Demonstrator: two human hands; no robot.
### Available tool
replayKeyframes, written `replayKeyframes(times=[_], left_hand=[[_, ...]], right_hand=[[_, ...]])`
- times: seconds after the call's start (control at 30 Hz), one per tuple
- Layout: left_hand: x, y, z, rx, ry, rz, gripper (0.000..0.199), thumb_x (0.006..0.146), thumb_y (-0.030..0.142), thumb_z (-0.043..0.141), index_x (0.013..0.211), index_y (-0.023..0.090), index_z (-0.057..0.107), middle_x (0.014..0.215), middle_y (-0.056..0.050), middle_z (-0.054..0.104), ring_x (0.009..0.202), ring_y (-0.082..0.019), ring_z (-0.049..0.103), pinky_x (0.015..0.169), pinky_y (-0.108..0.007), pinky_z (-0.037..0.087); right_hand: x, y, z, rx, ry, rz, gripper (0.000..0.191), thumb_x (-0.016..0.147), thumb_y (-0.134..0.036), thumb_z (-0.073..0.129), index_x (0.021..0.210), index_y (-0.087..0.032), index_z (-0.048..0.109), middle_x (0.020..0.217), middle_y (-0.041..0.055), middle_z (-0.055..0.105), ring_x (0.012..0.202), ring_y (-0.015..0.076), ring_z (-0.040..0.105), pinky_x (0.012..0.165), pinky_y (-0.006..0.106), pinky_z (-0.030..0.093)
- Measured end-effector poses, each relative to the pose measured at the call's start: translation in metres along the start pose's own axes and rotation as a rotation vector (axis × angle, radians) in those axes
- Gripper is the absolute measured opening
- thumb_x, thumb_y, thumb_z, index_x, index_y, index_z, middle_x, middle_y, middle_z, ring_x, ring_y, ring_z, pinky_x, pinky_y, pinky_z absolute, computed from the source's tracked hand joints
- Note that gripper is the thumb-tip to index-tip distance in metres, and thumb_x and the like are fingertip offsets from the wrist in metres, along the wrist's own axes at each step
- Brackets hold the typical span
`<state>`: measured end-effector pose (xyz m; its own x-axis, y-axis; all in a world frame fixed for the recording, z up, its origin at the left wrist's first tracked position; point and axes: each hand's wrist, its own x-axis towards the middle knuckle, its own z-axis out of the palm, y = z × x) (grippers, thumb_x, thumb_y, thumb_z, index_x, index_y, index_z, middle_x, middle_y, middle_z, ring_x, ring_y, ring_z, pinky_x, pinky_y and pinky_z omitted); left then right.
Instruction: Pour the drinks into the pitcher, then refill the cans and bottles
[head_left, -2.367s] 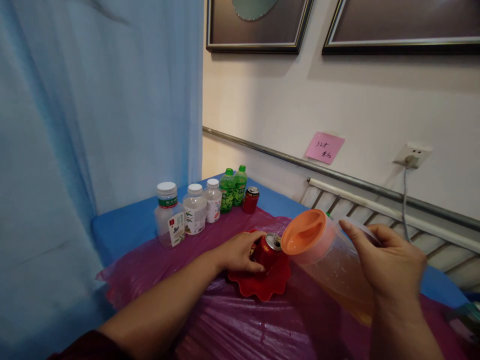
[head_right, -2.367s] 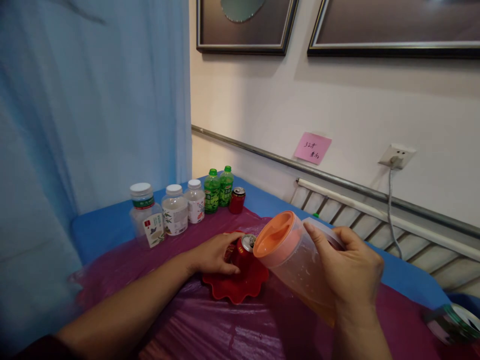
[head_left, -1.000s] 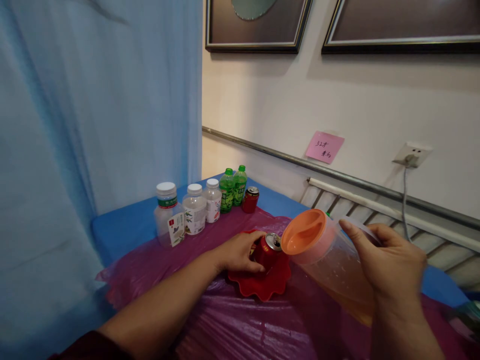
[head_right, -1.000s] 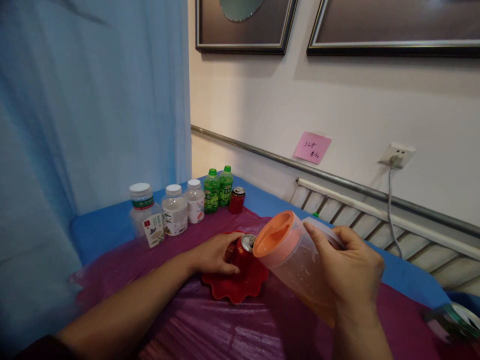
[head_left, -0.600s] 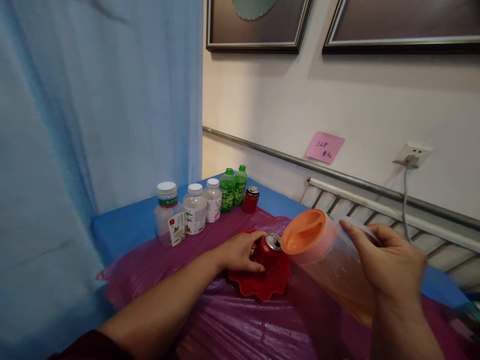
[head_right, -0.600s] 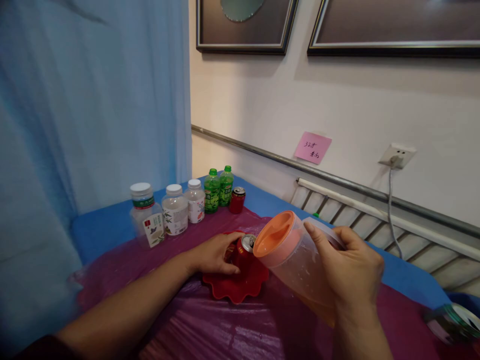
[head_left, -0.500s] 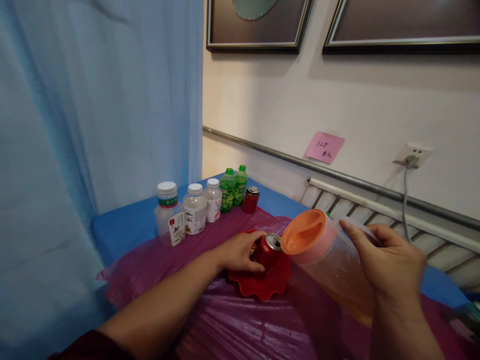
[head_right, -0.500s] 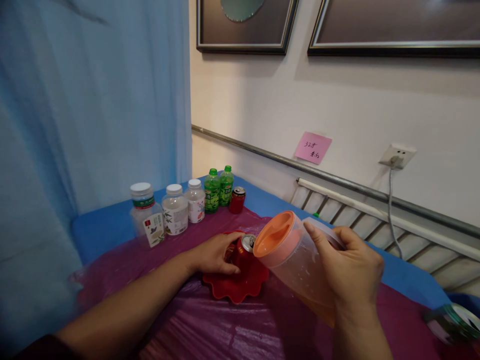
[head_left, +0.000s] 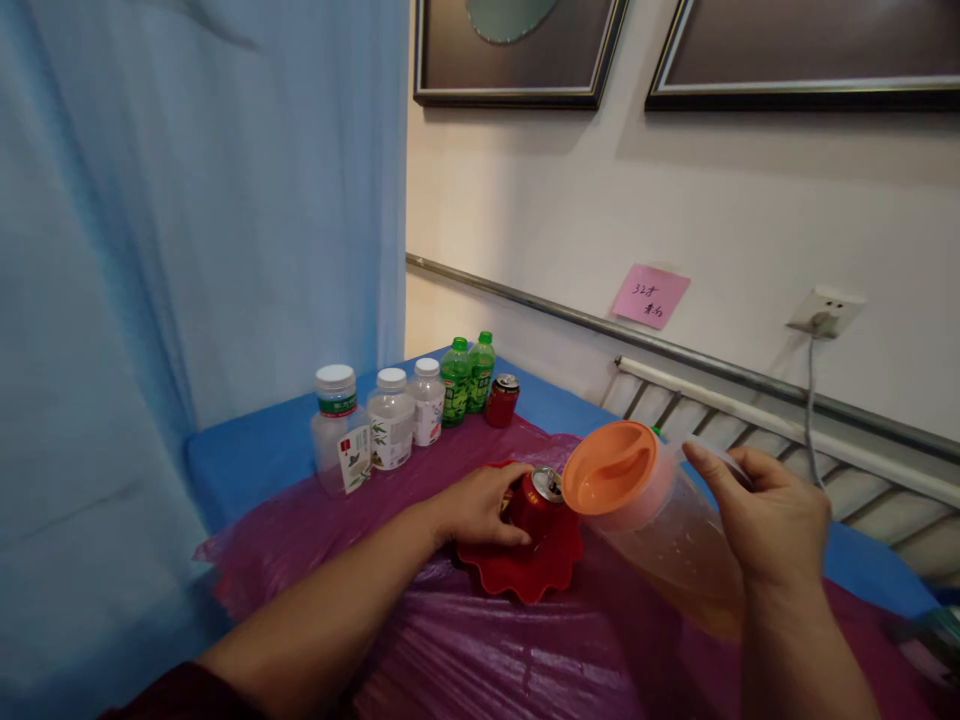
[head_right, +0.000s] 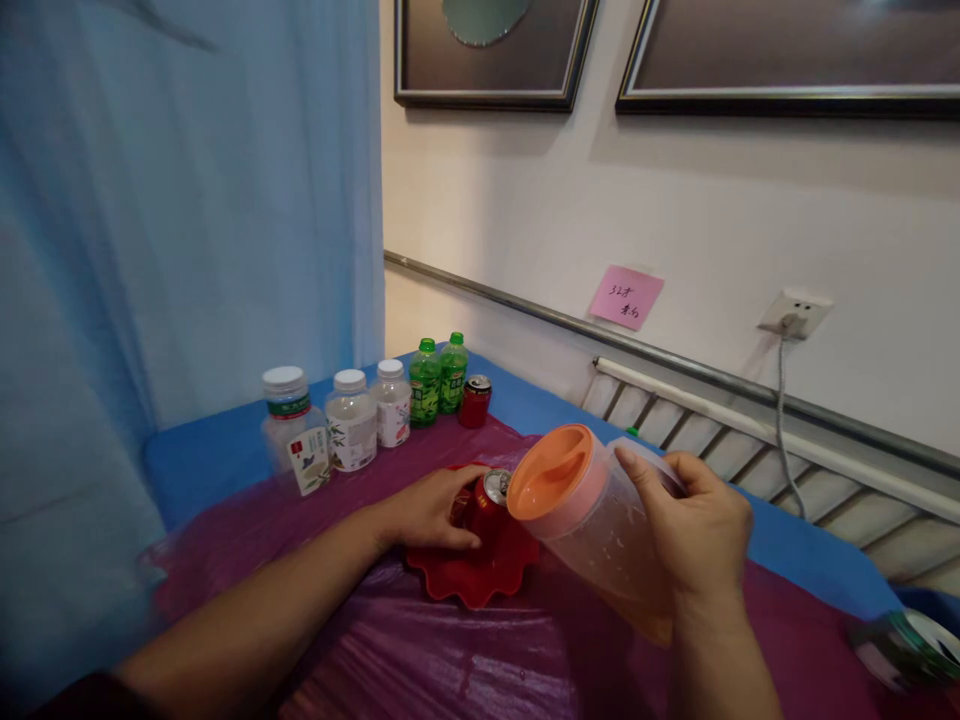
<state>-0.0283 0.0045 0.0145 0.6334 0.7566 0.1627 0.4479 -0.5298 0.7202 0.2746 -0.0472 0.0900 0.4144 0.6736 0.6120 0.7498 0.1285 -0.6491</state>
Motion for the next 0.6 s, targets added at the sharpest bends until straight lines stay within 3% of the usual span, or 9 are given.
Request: replayKeyframes(times=[0.27,0.43,0.6], left_hand=[[0.0,-0.003,0.0,-0.007,0.019,0.023,0.08,0.064,0.034,0.088,0.136,0.023,0.056,0.13,-0.009,0.069,0.115,-0.032,0.067,0.098,-0.041,0.052],[0.0,-0.002,-0.001,-0.053,0.011,0.042,0.08,0.066,0.033,0.086,0.139,0.024,0.054,0.132,-0.009,0.069,0.115,-0.03,0.067,0.1,-0.04,0.051],[0.001,0.0,-0.002,-0.059,0.03,0.04,0.08,0.066,0.035,0.086,0.139,0.024,0.055,0.13,-0.007,0.07,0.116,-0.031,0.067,0.102,-0.041,0.05]], right_hand=[[0.006,0.013,0.009,0.172,0.0,0.028,0.059,0.074,-0.073,0.067,0.053,-0.021,0.049,0.053,-0.0064,0.031,0.053,0.0105,0.031,0.051,0.027,0.025],[0.013,0.047,0.034,0.504,-0.044,0.2,0.057,0.074,-0.069,0.072,0.054,-0.021,0.047,0.052,-0.0064,0.037,0.051,0.0099,0.033,0.049,0.026,0.027],[0.016,0.073,0.062,0.745,-0.01,0.357,0.058,0.071,-0.068,0.075,0.057,-0.022,0.044,0.049,-0.0089,0.036,0.045,0.0074,0.03,0.044,0.023,0.025]])
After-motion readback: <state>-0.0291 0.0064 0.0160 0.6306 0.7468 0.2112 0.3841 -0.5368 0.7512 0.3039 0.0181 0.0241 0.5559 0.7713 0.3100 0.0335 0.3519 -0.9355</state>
